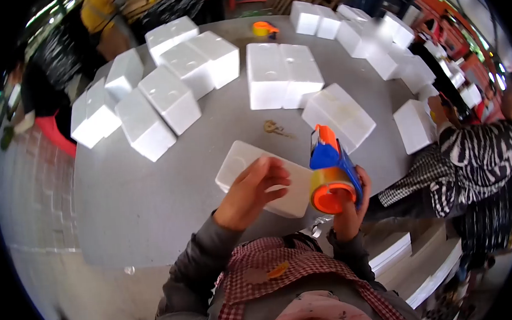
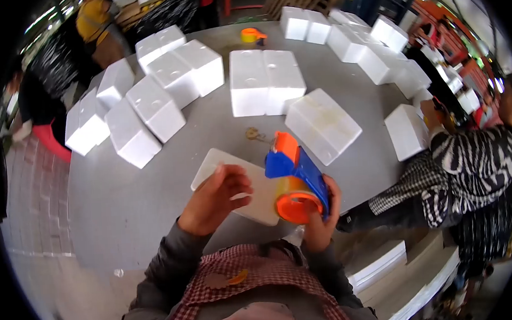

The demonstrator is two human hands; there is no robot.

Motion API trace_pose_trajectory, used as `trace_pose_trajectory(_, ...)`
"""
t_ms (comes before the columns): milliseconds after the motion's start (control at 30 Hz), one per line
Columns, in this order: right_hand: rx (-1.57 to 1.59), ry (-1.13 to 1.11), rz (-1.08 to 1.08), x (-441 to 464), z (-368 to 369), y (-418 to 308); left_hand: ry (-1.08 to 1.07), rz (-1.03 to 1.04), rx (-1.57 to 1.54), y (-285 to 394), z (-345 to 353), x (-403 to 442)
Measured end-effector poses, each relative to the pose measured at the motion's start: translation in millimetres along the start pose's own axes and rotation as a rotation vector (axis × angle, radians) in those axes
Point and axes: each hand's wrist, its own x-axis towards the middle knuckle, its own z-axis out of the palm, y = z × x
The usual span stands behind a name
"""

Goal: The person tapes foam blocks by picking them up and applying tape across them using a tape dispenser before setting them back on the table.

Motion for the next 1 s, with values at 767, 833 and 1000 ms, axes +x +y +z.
trace_pose_trajectory(767, -0.644, -0.675, -0.328, -2, 25, -13, -0.026, 0.037, -0.351, -27, -65, -13)
trace_pose_trajectory(833, -0.638, -0.682, -0.351, -6, 24, -10, -0.057, 0.025, -0.372, -34, -73, -16)
trace_pose_trajectory(1000, -0.641, -0.725, -0.283, -9, 18, -14, 0.075, 0.005, -0.324, -33, -67, -23)
